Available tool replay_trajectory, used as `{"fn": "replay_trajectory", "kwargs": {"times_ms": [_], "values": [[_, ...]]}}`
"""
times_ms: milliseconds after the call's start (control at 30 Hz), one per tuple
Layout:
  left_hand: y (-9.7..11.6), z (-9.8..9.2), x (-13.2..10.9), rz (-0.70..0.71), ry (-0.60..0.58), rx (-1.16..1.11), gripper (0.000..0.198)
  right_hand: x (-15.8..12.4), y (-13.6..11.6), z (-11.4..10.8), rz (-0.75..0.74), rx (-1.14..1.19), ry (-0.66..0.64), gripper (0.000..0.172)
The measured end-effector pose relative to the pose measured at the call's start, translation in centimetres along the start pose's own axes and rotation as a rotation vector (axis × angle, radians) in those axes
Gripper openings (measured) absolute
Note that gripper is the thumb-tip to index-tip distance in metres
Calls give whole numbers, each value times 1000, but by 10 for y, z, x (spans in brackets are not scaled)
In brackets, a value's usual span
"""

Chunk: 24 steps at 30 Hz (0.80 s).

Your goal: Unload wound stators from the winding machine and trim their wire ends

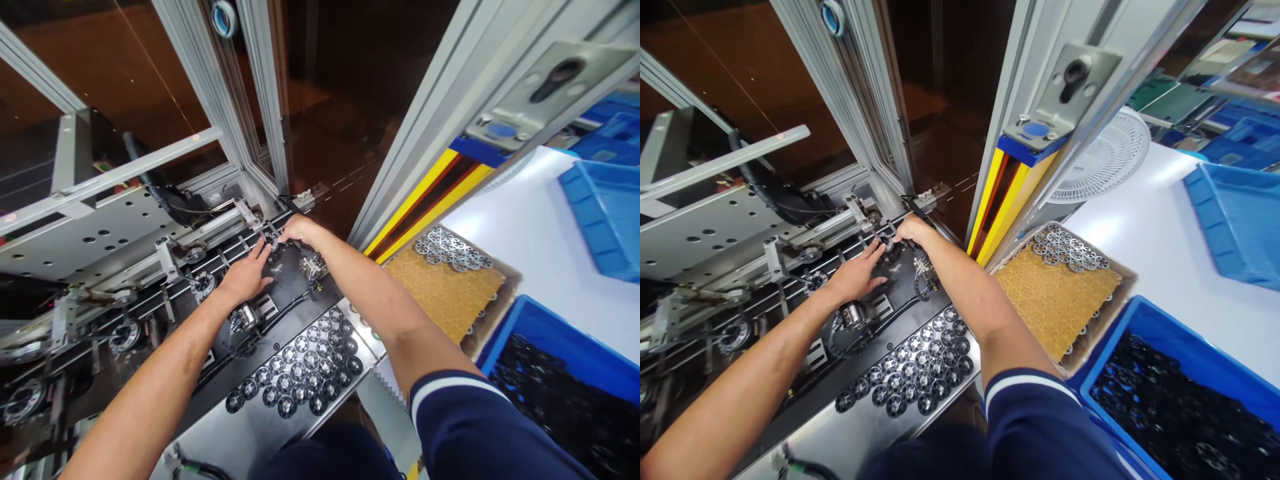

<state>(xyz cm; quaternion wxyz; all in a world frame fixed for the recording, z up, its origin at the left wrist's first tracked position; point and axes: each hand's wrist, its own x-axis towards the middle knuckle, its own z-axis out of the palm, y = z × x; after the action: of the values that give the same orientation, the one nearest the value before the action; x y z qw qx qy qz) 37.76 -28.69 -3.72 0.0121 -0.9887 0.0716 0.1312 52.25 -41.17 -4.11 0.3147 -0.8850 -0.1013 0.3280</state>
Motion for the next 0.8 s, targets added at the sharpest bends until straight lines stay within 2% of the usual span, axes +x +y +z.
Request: {"fn": "replay_trajectory", "kwargs": {"times_ms": [367,600,700,767,800], "values": [[0,1,2,-6,0,-1,74,-1,2,2,-31,39,33,24],[-4,-2,5,-19,-44,-7,88,-8,-1,-5,-81,126,148,26],[-5,-14,1,-5,-29,-58,87,-31,-11,-19,-151,144,216,22],[-3,-25,-18,-14,27,-99,84,-63,-14,-25,-257,161,274,20],[-2,-30,-35,-28,82,-127,81,-84,-11,-25,-319,171,301,20]]}}
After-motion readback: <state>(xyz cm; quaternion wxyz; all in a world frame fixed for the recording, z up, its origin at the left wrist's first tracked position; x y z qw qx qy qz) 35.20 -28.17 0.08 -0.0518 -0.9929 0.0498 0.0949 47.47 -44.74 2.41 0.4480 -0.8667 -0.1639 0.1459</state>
